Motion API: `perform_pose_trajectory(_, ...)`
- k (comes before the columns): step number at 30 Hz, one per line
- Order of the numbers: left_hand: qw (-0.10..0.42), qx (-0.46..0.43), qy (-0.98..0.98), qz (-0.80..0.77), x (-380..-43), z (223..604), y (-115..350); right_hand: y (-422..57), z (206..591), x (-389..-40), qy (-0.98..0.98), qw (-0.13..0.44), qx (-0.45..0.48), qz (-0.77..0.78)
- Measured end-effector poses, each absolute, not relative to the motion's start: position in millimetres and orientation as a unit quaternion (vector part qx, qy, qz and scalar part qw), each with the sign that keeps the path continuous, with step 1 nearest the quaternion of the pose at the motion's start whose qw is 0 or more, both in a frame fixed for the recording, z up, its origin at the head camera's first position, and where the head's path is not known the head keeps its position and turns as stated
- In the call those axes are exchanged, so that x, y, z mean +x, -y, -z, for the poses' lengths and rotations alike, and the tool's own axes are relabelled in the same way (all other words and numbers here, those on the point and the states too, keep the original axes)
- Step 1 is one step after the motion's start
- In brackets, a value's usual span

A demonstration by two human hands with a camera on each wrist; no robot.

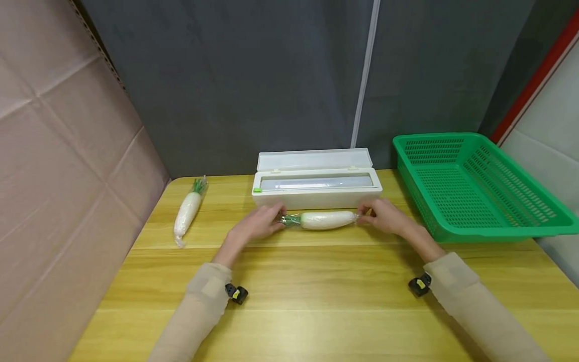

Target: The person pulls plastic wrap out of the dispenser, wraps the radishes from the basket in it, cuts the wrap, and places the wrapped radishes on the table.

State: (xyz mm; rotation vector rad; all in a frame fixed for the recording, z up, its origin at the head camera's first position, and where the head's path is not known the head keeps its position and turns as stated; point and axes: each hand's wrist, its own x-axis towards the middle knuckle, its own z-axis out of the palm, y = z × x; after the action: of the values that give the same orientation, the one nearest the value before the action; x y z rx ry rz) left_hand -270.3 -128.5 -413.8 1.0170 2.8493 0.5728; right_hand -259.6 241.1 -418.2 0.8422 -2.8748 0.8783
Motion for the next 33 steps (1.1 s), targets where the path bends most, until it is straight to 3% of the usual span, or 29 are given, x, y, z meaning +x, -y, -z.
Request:
perform_pose_trajectory(7, 0.036, 0.326, -0.906, -0.269, -268, 409, 135, -243, 413, -253, 0.914, 0.013, 0.255, -0.315)
perform_pose_trajectory(21, -0.005, 0.306, -0.836, -0.456, -263, 403, 139, -242, 385, -234, 0.894, 0.056, 0.218, -0.388)
perform_pose_trajectory(28, -0.067, 0.284, -0.788, -0.542, -262, 399, 142, -244, 374, -229, 0.875, 0.112, 0.195, -0.429)
perform_pose_trajectory(33, -0.079, 0.265, -0.75, -0.601, -260, 392, 142, -246, 368, -226, 0.849, 0.154, 0.217, -0.456)
